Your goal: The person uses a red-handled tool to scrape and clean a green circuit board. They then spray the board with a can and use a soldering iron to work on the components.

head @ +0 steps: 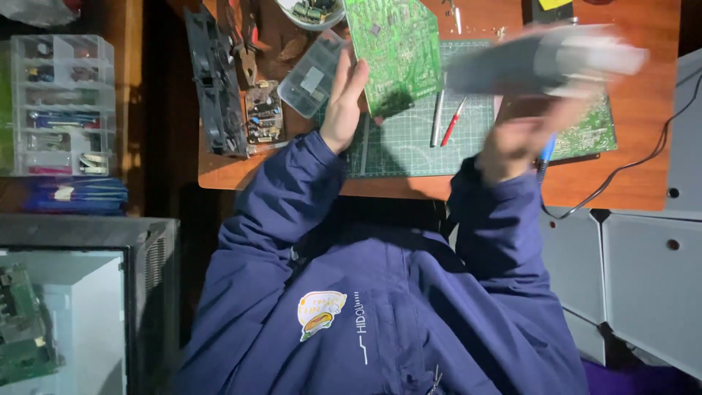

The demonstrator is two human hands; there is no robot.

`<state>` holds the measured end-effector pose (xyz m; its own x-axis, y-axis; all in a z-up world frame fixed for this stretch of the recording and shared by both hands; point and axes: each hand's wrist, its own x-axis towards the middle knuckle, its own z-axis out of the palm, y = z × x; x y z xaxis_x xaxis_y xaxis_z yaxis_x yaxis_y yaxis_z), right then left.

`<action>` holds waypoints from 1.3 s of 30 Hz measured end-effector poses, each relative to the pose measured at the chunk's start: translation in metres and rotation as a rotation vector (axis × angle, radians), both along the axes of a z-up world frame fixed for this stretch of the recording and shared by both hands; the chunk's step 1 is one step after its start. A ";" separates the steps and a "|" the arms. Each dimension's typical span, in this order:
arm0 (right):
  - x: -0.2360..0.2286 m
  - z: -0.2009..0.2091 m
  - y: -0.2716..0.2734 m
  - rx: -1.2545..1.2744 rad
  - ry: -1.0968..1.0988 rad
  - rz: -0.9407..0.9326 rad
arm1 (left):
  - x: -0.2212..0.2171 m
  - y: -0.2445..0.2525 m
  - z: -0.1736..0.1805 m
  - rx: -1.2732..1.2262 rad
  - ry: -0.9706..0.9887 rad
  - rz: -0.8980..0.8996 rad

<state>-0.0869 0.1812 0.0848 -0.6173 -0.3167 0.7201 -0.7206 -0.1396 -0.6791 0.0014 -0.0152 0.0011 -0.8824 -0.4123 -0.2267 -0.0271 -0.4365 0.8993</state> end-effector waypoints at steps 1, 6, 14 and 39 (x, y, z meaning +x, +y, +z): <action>0.002 0.007 -0.004 -0.003 0.005 0.005 | -0.005 -0.002 -0.007 -0.003 0.005 0.005; 0.018 0.016 0.004 0.196 -0.042 0.029 | -0.013 -0.003 -0.027 -0.060 0.071 0.014; 0.011 0.018 -0.002 0.041 -0.118 0.249 | -0.009 -0.003 -0.015 -0.009 0.074 0.052; -0.003 -0.004 0.018 0.416 0.165 0.397 | -0.010 -0.020 -0.024 -0.108 0.110 0.206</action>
